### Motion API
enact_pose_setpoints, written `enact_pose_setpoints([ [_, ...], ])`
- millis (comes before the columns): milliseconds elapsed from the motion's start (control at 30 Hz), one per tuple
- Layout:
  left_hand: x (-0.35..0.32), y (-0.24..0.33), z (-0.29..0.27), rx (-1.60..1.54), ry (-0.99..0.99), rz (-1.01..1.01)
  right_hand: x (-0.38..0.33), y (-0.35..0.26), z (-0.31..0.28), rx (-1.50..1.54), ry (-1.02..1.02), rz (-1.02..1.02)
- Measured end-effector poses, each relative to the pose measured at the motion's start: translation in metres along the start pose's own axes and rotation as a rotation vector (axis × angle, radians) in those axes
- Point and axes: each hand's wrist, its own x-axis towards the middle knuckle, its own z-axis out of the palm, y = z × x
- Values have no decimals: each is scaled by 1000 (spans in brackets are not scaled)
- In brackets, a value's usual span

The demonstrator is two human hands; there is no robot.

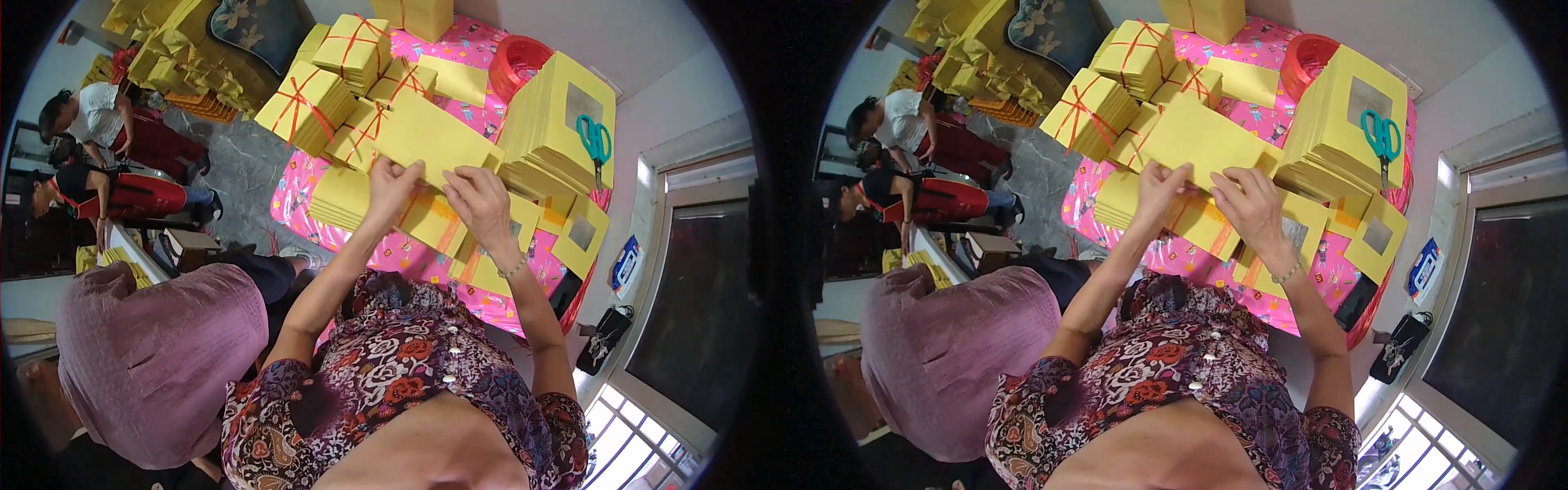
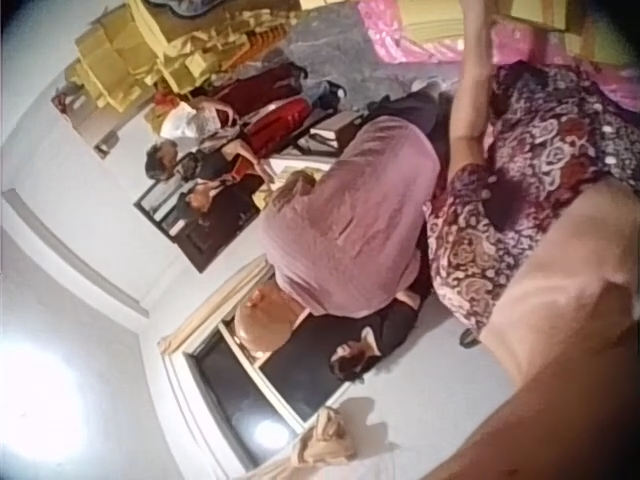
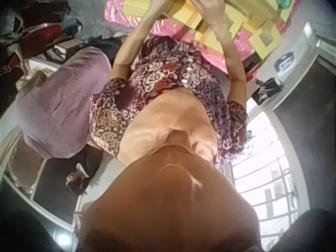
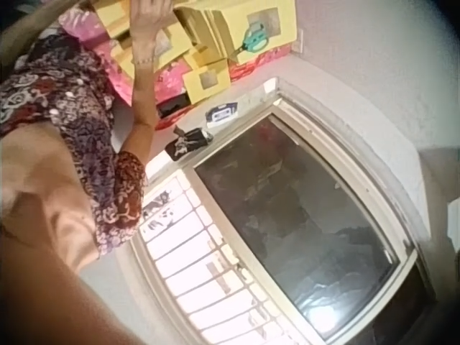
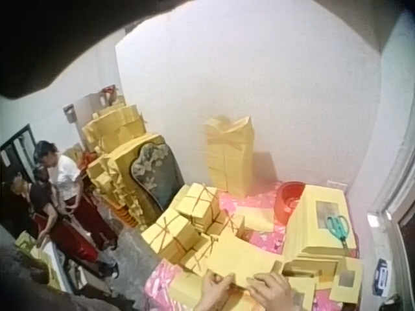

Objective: Applying silver foil inserts into windows on yellow paper envelopes or boxes.

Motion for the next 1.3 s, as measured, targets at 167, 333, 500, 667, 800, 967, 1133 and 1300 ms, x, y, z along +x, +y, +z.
enact_pose_setpoints([
  [167,-17,25,-78,6,179,79,-12,-10,-2,107,9,187],
  [333,-30,-2,-153,-64,221,-79,-35,-11,14,162,-75,237],
  [500,-41,-46,-170,9,242,-224,-46,-12,19,138,-125,224],
  [667,-25,-75,-181,38,286,-230,-47,-13,20,122,-123,212],
  [800,-13,-83,-191,52,328,-288,-46,-11,21,114,-132,210],
  [967,-6,-78,-190,116,253,-349,-46,-8,23,98,-122,210],
  [1133,-2,-86,-185,183,318,-333,-45,-7,22,106,-122,223],
  [1300,-6,-87,-171,279,317,-267,-51,-5,21,92,-102,230],
])
